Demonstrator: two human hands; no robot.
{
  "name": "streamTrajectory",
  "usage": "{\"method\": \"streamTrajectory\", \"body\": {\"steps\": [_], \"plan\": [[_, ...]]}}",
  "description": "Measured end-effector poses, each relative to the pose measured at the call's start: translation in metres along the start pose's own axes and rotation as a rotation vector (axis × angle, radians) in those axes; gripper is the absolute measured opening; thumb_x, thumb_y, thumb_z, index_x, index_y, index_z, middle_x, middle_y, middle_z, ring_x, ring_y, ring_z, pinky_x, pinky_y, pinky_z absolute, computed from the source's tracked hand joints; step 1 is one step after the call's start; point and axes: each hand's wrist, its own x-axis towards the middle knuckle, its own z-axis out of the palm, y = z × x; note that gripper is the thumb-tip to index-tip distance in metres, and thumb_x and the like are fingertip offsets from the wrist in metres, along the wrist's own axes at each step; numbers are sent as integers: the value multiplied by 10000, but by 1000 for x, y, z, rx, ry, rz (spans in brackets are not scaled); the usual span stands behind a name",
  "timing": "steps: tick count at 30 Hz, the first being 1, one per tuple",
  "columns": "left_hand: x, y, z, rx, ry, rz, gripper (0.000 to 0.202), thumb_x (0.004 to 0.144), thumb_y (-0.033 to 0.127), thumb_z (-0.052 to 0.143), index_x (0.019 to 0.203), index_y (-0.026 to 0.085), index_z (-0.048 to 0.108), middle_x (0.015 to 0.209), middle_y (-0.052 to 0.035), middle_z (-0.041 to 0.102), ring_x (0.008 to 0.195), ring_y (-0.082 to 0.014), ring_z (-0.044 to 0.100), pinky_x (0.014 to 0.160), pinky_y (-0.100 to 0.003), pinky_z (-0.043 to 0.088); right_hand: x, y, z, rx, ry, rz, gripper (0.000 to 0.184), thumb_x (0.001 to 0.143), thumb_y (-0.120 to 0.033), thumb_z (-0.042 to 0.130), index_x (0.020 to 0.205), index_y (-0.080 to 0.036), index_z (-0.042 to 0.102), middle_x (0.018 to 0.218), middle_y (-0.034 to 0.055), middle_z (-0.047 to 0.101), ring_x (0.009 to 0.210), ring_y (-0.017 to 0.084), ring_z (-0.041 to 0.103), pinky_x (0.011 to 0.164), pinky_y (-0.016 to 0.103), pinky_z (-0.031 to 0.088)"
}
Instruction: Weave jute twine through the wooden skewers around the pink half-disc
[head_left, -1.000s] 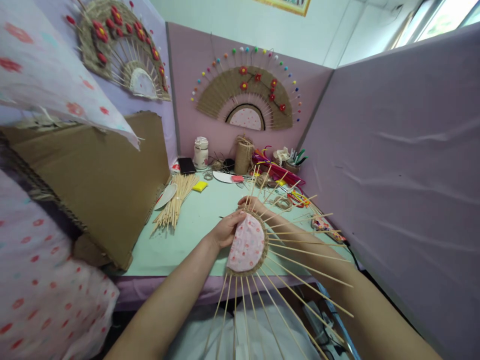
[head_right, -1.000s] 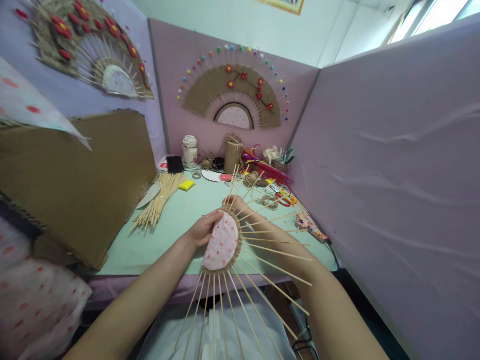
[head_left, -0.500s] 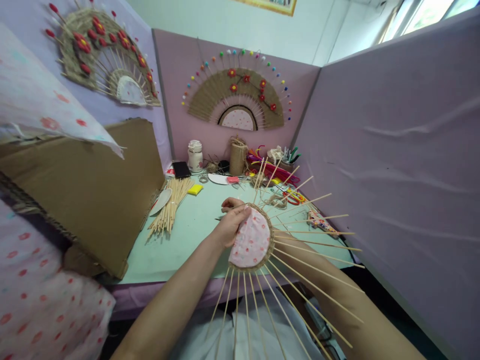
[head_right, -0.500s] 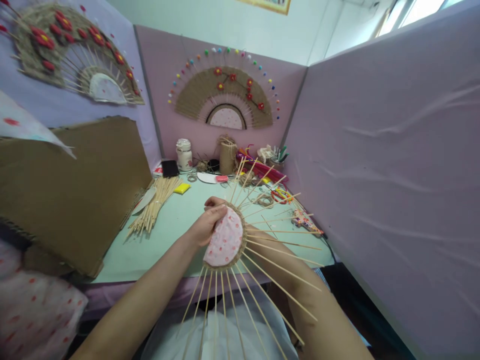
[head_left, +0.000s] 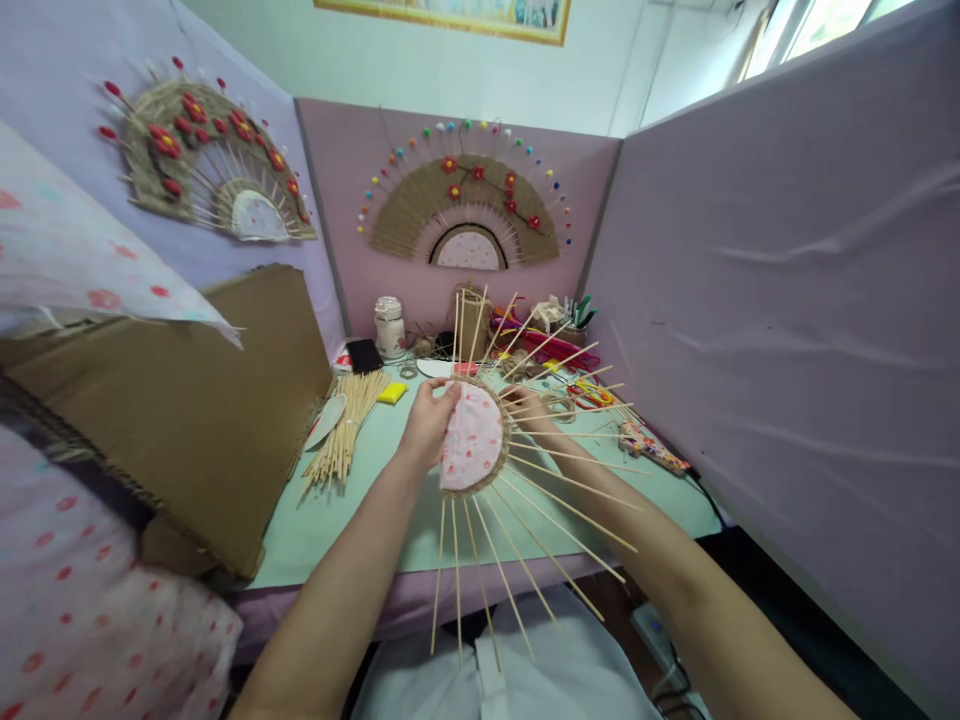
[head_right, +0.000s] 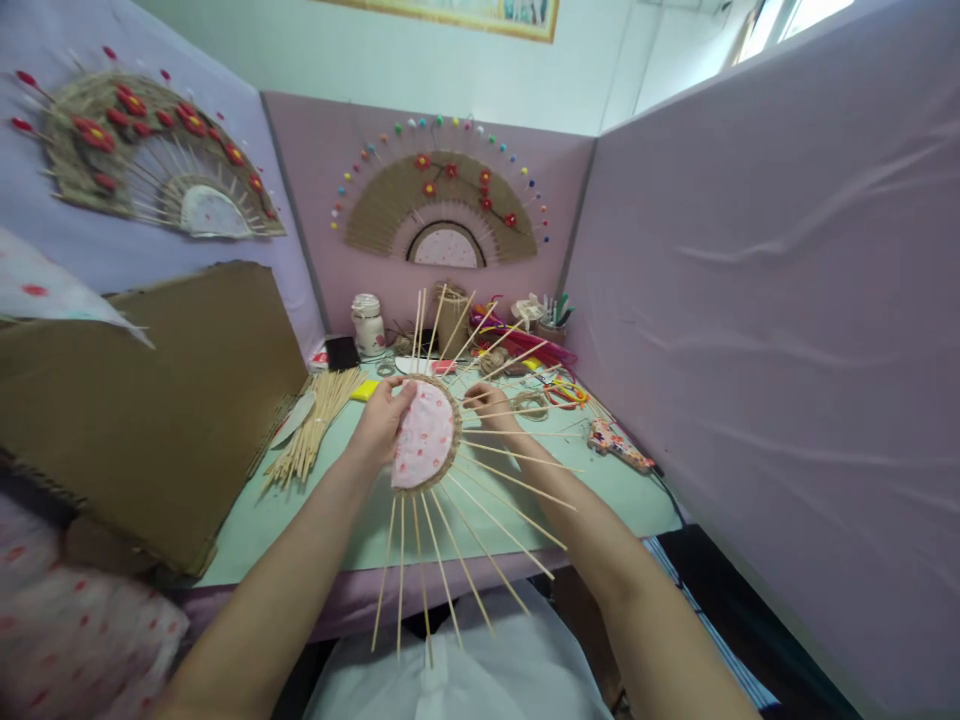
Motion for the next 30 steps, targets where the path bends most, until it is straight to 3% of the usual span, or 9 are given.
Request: {"method": "streamTrajectory", "body": {"steps": [4, 8, 11, 18, 24, 30], "plan": [[-4, -14, -2, 24, -44, 28, 547, 652, 402, 704, 1097, 240, 431, 592, 68, 576, 500, -110, 561, 508, -217, 426, 36, 22, 3, -2, 178, -6, 89, 659, -179, 623, 662, -208, 539, 669, 26, 598, 684, 174, 536, 665, 316, 425], [-8, -22, -1, 35, -34, 61, 458, 668, 407, 688, 1022, 237, 452, 595, 66, 562, 500, -103, 547, 494, -201, 399, 29, 37, -6, -11, 213, -12, 60, 664, -173, 617, 669, -198, 563, 674, 32, 598, 656, 170, 541, 634, 309, 415], [-14, -23, -2, 62, -42, 63, 412, 677, 399, 680, 993, 228, 478, 596, 59, 564, 493, -96, 525, 487, -196, 386, 26, 34, -13, -16, 207, -19, 71, 639, -211, 640, 674, -193, 580, 663, 27, 601, 645, 170, 555, 621, 304, 427], [-30, -15, -9, 148, -117, 68, 373, 668, 363, 690, 984, 202, 573, 643, 37, 577, 552, -91, 518, 518, -192, 372, 39, -4, -47, -35, 188, -53, 208, 597, -314, 702, 730, -174, 623, 666, 9, 626, 533, 111, 511, 485, 236, 385], [-32, -10, -12, 201, -123, 37, 364, 652, 363, 698, 958, 189, 604, 616, 35, 567, 506, -78, 477, 470, -183, 320, 51, -47, -77, 162, 62, -34, 282, 575, -319, 770, 756, -166, 617, 607, -7, 598, 479, 77, 501, 418, 198, 342], [-37, -16, -12, 253, -150, 5, 343, 682, 365, 677, 964, 193, 585, 598, 53, 530, 501, -67, 443, 476, -178, 309, 69, -78, -83, 109, -62, 12, 290, 596, -301, 785, 787, -167, 613, 635, 7, 624, 523, 95, 559, 472, 213, 443]]}}
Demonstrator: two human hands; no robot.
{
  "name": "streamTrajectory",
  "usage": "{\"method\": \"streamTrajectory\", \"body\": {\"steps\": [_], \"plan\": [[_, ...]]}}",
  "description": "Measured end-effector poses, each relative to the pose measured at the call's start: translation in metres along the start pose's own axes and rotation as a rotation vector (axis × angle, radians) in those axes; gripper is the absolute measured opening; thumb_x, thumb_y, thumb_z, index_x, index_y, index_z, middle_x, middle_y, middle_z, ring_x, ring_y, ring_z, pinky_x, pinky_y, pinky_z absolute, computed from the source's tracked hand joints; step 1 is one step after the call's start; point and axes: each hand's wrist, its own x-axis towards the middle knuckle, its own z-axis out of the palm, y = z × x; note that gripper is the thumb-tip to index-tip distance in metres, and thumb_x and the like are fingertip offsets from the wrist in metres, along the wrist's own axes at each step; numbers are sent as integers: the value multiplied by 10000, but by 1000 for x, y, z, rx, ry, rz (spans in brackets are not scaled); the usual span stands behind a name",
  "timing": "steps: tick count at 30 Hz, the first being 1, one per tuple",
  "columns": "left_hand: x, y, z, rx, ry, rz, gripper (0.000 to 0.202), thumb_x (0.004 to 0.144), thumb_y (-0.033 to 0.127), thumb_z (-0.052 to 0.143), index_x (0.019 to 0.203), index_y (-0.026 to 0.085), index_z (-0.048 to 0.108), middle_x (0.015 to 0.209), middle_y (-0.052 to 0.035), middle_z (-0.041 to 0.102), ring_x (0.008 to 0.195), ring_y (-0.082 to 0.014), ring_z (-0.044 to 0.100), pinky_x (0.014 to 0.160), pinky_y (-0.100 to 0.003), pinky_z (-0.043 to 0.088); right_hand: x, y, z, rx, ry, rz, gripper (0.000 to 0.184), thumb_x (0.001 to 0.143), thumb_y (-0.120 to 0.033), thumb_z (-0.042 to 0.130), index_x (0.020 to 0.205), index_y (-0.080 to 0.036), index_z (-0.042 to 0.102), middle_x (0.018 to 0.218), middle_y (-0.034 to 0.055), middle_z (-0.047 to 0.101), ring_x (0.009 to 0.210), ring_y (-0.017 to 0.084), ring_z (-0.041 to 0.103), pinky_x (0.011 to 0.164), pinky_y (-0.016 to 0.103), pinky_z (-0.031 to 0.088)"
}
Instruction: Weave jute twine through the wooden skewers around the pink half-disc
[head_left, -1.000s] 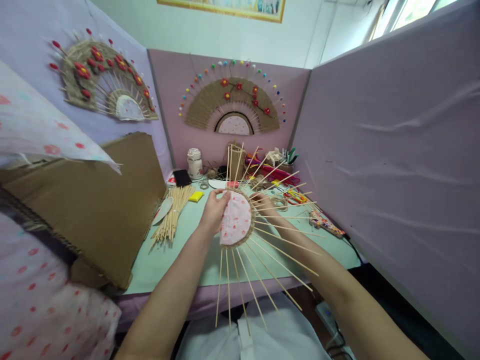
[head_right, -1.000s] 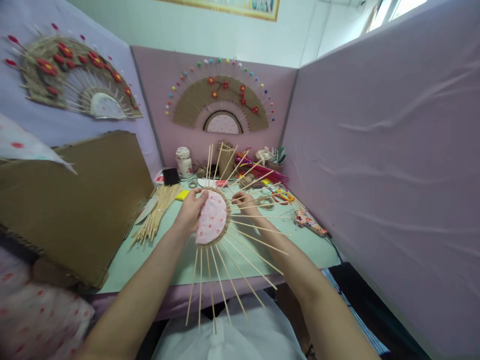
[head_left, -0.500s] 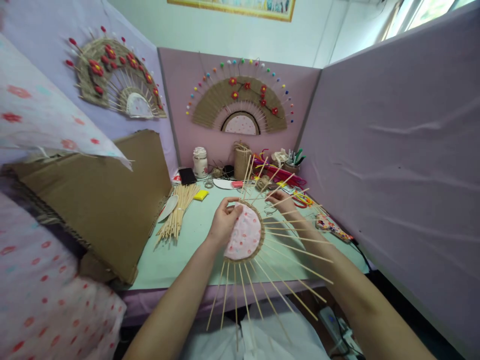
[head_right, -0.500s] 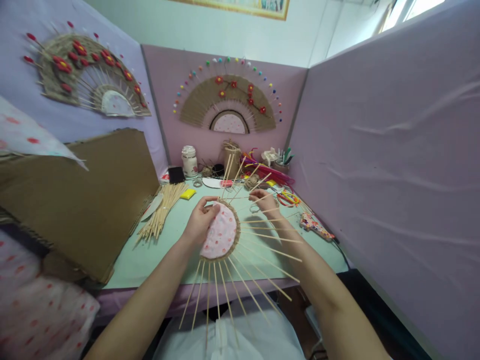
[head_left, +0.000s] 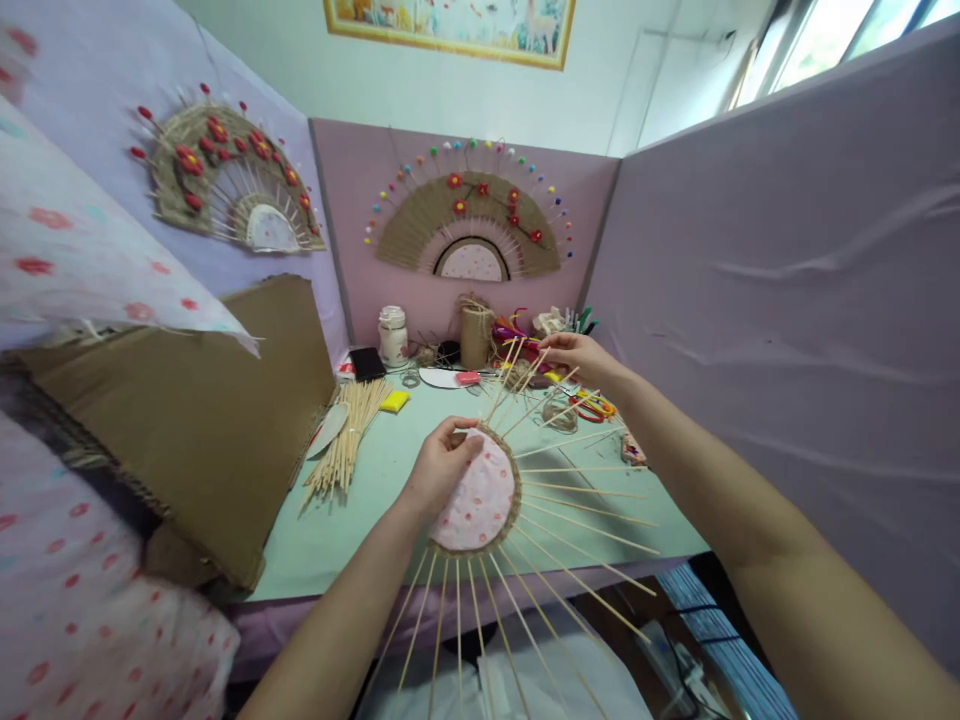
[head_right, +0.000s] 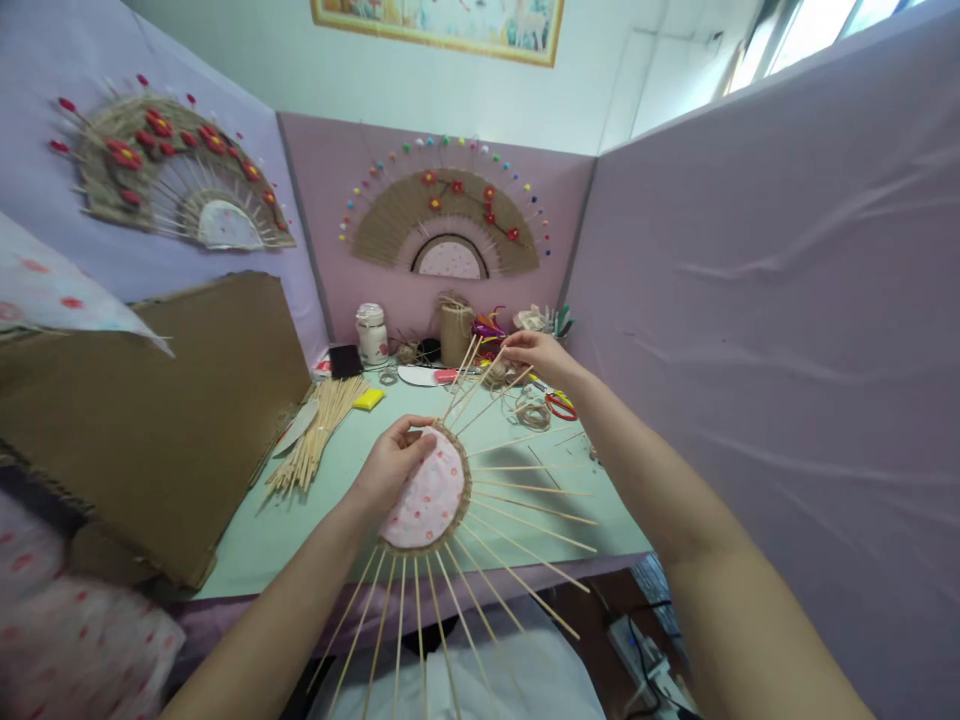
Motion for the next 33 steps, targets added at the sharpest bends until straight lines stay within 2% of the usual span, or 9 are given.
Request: {"method": "streamTrajectory", "body": {"steps": [3, 8, 17, 22, 25, 29, 33], "plan": [[-3, -2, 2, 27, -26, -28, 353, 680, 385, 675, 965, 197, 583, 590, 57, 522, 493, -69, 437, 469, -184, 296, 9, -9, 3, -53, -23, -17, 264, 615, -303, 777, 780, -170, 621, 622, 6, 625, 521, 95, 553, 481, 214, 447], [-5, -5, 2, 36, -34, -45, 362, 682, 394, 670, 973, 199, 576, 615, 45, 541, 503, -78, 461, 474, -190, 299, 14, -19, 8, -78, -48, -92, 281, 594, -326, 780, 780, -171, 637, 606, -14, 607, 484, 64, 496, 429, 178, 378], [-4, -8, 4, 68, -26, -76, 367, 683, 390, 668, 973, 185, 576, 611, 45, 516, 486, -67, 422, 455, -183, 277, 8, -30, 13, -114, -72, -132, 292, 591, -340, 767, 773, -162, 623, 600, -7, 598, 466, 55, 460, 414, 175, 311], [-4, -7, 2, 60, -9, -63, 360, 682, 390, 671, 961, 183, 577, 570, 62, 477, 469, -60, 389, 452, -179, 268, -2, -32, 10, -63, -70, -120, 297, 588, -334, 764, 777, -166, 608, 574, -25, 565, 443, 45, 412, 411, 184, 283], [-4, -8, -1, 39, 11, -49, 378, 674, 396, 677, 971, 184, 581, 558, 65, 476, 472, -64, 403, 455, -181, 279, -11, -22, 2, -34, -49, -70, 312, 584, -337, 763, 789, -167, 600, 584, -27, 562, 445, 44, 398, 410, 192, 254], [-2, -7, -5, -15, 31, -28, 412, 651, 404, 691, 991, 194, 588, 582, 55, 521, 481, -69, 444, 460, -181, 303, -27, 4, -6, -12, -48, 41, 326, 573, -342, 764, 790, -166, 596, 597, -30, 559, 430, 36, 361, 412, 204, 213], [4, -2, -8, -104, 77, 2, 484, 645, 371, 706, 1074, 192, 572, 610, 40, 562, 510, -77, 483, 488, -186, 347, -48, 32, -1, 6, -73, 147, 344, 551, -356, 769, 781, -152, 613, 538, -47, 505, 428, 44, 341, 425, 219, 214]]}}
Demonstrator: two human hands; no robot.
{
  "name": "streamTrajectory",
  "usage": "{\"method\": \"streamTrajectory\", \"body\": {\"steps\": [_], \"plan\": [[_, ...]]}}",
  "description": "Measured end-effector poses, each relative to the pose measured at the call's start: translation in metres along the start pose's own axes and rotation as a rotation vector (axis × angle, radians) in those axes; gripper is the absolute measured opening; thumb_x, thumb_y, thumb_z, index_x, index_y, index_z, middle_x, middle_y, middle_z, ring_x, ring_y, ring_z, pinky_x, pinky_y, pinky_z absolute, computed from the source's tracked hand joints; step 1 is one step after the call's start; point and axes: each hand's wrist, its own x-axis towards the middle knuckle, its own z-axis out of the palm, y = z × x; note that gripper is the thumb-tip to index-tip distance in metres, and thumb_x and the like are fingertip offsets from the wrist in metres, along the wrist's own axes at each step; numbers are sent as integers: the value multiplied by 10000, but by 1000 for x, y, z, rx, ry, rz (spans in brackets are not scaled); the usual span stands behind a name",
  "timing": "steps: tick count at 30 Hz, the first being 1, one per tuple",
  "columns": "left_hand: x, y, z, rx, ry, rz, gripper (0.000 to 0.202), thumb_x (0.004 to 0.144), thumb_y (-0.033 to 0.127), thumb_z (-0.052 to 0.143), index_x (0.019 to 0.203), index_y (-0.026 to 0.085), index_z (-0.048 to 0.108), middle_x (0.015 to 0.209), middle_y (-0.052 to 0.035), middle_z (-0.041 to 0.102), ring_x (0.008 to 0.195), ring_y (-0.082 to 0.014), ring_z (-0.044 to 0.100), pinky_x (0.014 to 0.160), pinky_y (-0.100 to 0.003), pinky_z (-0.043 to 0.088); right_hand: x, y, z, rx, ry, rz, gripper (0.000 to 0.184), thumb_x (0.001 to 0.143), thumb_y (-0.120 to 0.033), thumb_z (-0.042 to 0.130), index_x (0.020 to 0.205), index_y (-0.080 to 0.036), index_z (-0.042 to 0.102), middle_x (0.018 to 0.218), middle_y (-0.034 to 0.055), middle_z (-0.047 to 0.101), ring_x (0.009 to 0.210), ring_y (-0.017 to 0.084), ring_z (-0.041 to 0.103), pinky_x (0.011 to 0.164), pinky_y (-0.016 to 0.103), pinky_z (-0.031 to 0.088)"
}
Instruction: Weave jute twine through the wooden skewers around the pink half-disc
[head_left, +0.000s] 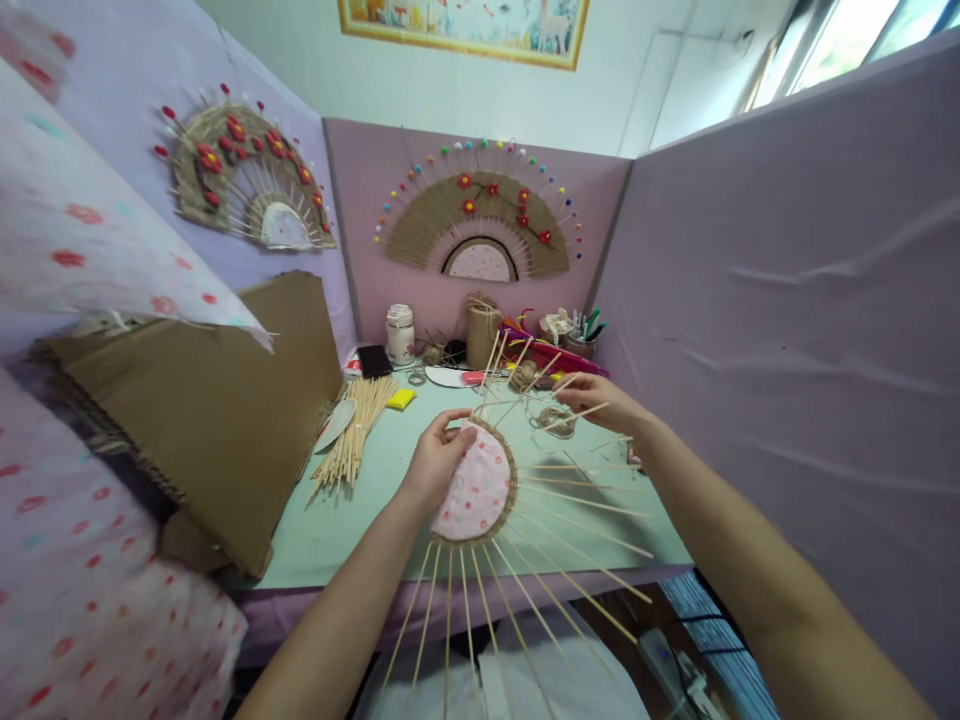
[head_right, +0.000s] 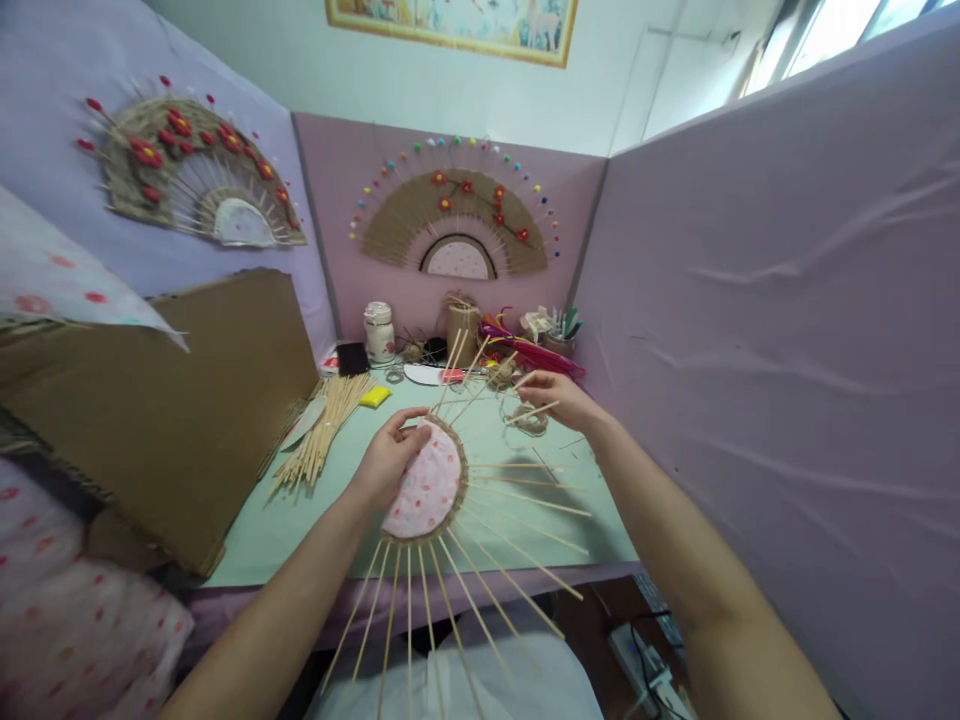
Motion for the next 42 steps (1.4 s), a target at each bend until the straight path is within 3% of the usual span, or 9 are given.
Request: {"method": "streamTrajectory", "body": {"steps": [4, 9, 16, 20, 23, 27, 33, 37, 42], "plan": [[13, 0, 0, -121, 85, 60, 601, 633, 357, 721, 1182, 190, 544, 580, 58, 530, 477, -63, 465, 487, -187, 351, -20, 22, 22, -33, -94, 44, 322, 587, -382, 747, 754, -128, 641, 557, -32, 495, 466, 52, 348, 446, 226, 226], [32, -9, 2, -268, 192, 33, 583, 576, 346, 759, 1097, 160, 576, 656, 25, 595, 579, -103, 557, 592, -242, 439, -28, 41, 46, 35, -101, 57, 302, 547, -376, 765, 647, -135, 612, 602, -13, 511, 528, 77, 427, 491, 236, 308], [37, -13, 5, -313, 241, 38, 500, 560, 354, 764, 983, 169, 571, 688, 16, 622, 599, -116, 586, 618, -263, 466, -12, 61, 57, 171, 84, 40, 314, 518, -361, 760, 703, -170, 593, 642, -13, 535, 515, 85, 436, 486, 243, 324], [38, -18, 2, -364, 287, 11, 517, 539, 308, 773, 995, 176, 566, 714, 12, 638, 638, -120, 602, 667, -269, 472, -8, 67, 62, 202, 141, 28, 281, 536, -353, 741, 681, -175, 579, 588, -28, 497, 463, 62, 360, 444, 229, 281], [42, -24, -2, -424, 245, -27, 460, 527, 241, 770, 946, 162, 598, 717, 9, 646, 652, -113, 602, 689, -257, 468, -6, 71, 65, 232, 184, 14, 299, 527, -363, 740, 707, -187, 578, 587, -39, 491, 443, 53, 342, 429, 221, 279], [43, -30, -8, -458, 129, -101, 376, 526, 175, 751, 885, 135, 648, 707, -7, 661, 641, -103, 595, 667, -231, 461, -1, 80, 65, 136, 225, 1, 349, 519, -425, 744, 735, -196, 593, 637, -10, 549, 481, 90, 434, 463, 253, 349], [35, -36, -10, -434, 8, -180, 375, 546, 157, 740, 912, 128, 666, 706, -23, 671, 617, -111, 598, 631, -236, 470, 9, 82, 45, -98, 311, -74, 348, 552, -464, 737, 704, -177, 613, 673, 42, 593, 573, 149, 495, 507, 288, 383], [30, -36, -7, -413, -22, -175, 351, 565, 169, 734, 907, 140, 662, 725, -21, 672, 626, -113, 602, 650, -245, 474, 11, 71, 29, -98, 274, -79, 348, 581, -458, 727, 732, -166, 614, 630, 25, 561, 535, 131, 467, 492, 276, 365], [26, -31, -5, -414, -42, -161, 365, 575, 185, 732, 932, 150, 662, 749, -17, 674, 644, -108, 605, 673, -240, 469, 5, 59, 24, -74, 168, -33, 350, 583, -447, 732, 734, -161, 598, 602, 3, 536, 475, 87, 429, 453, 237, 319]]}}
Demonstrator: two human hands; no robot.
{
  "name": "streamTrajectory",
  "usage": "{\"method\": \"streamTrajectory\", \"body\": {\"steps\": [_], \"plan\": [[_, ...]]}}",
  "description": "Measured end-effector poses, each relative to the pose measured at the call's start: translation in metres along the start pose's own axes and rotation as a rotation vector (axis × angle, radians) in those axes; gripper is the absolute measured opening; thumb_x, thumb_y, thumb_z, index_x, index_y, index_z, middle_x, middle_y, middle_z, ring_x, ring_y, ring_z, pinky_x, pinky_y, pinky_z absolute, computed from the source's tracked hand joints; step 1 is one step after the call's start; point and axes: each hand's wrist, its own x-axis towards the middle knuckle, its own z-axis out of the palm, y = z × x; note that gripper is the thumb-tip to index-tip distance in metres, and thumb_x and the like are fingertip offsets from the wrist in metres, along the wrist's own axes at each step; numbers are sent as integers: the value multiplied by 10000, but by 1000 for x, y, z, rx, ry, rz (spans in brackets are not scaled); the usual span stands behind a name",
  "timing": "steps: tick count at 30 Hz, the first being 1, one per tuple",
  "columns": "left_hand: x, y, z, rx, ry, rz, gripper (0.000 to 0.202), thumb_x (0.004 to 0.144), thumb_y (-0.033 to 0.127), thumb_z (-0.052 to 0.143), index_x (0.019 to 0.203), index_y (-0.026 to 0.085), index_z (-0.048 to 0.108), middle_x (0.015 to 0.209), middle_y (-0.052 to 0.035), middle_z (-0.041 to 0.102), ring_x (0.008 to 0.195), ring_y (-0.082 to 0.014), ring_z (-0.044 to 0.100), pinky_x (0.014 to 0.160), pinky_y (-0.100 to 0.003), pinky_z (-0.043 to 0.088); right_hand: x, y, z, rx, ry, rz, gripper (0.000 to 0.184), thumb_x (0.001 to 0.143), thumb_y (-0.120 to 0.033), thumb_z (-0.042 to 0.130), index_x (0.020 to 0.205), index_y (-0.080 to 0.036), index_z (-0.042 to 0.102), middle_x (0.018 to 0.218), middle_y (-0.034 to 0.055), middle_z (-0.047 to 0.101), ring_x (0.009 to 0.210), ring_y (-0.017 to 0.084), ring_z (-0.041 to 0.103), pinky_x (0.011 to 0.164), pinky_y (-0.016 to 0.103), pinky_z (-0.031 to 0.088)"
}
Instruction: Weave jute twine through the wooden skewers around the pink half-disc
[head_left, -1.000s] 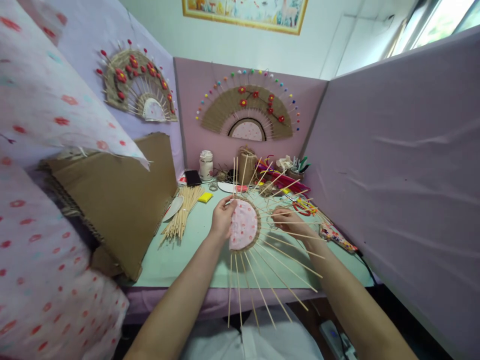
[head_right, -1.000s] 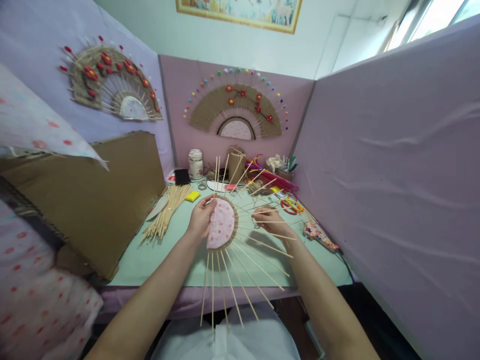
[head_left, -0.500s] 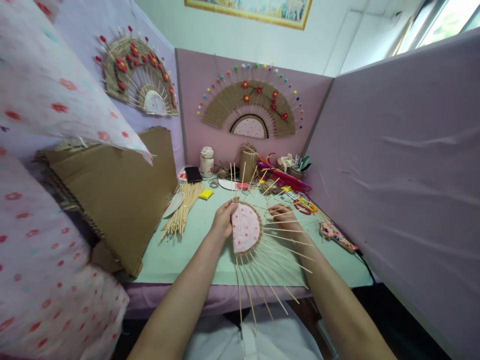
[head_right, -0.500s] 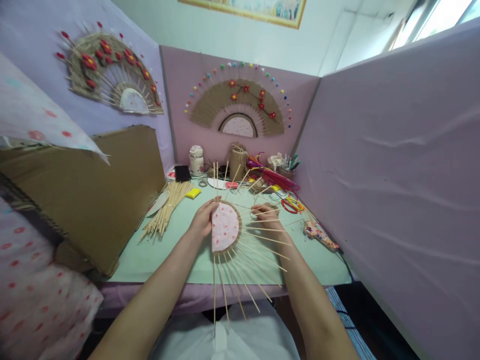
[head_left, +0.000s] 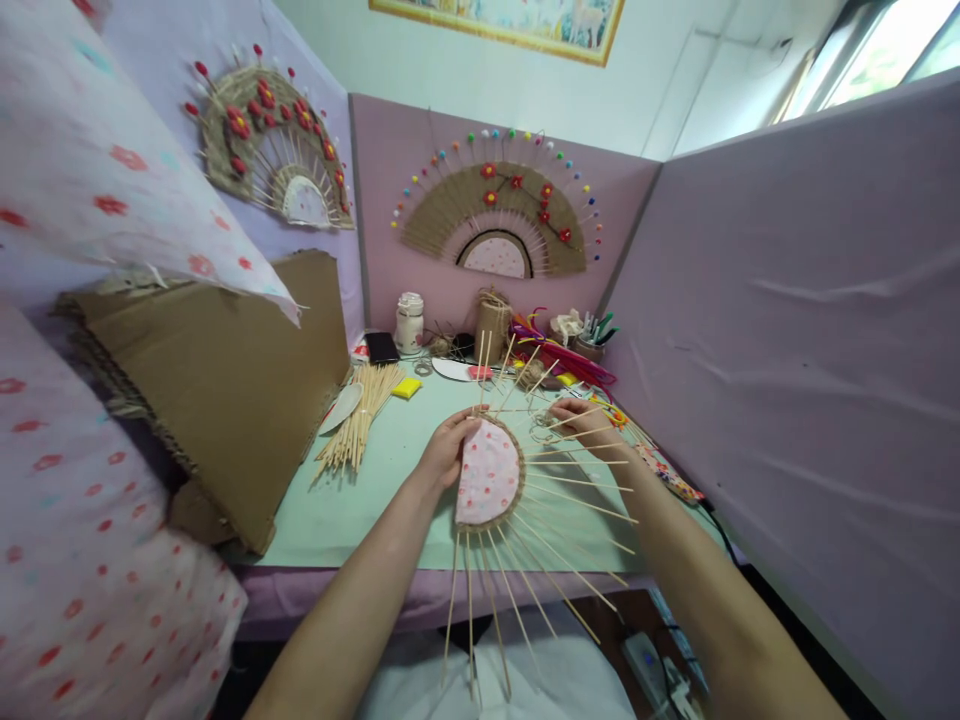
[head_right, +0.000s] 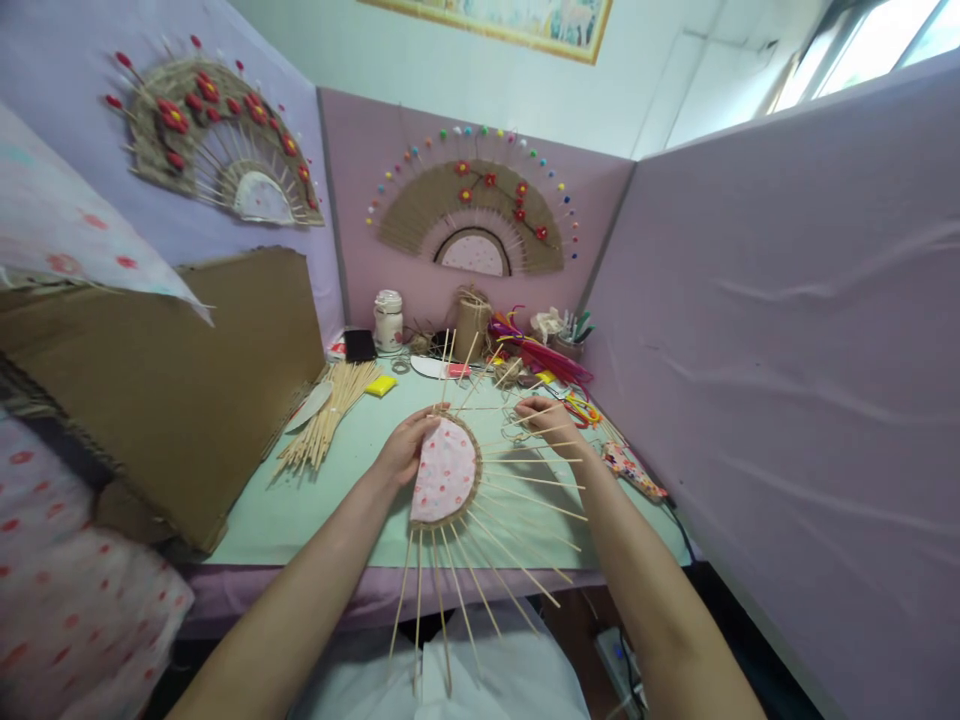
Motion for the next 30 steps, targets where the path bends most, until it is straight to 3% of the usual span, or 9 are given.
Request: {"method": "streamTrajectory", "body": {"steps": [9, 14, 17, 22, 30], "plan": [[-8, 3, 8, -16, -69, -18, 348, 606, 197, 721, 945, 139, 666, 699, -8, 655, 608, -96, 589, 624, -217, 460, 10, -2, -12, -15, -67, -9, 370, 576, -460, 726, 730, -146, 608, 560, -15, 532, 445, 71, 411, 424, 224, 297], [-9, 2, 14, -36, 3, -17, 286, 596, 214, 740, 865, 152, 664, 658, 8, 645, 584, -95, 590, 603, -216, 461, 15, -8, -22, -15, -123, -13, 362, 564, -431, 742, 740, -139, 620, 473, -47, 465, 394, 53, 323, 397, 218, 207], [-10, 1, 19, -54, 44, -33, 302, 570, 265, 774, 822, 154, 652, 630, 19, 636, 552, -91, 585, 574, -220, 463, 12, -16, -25, -51, -147, -31, 343, 581, -421, 739, 746, -140, 632, 480, -44, 471, 414, 59, 347, 412, 220, 225], [-11, 2, 24, 1, 106, -53, 311, 513, 278, 810, 734, 153, 630, 576, 25, 626, 508, -96, 577, 535, -224, 459, 11, -38, -31, -78, -126, -34, 319, 568, -417, 751, 700, -151, 632, 553, -21, 530, 477, 71, 419, 467, 225, 318], [-12, 3, 24, 31, 99, -52, 318, 504, 274, 813, 726, 142, 626, 561, 23, 622, 491, -97, 573, 515, -226, 459, 25, -95, -37, -258, -200, -163, 320, 598, -430, 717, 716, -142, 647, 586, -2, 571, 492, 73, 424, 466, 217, 307]]}}
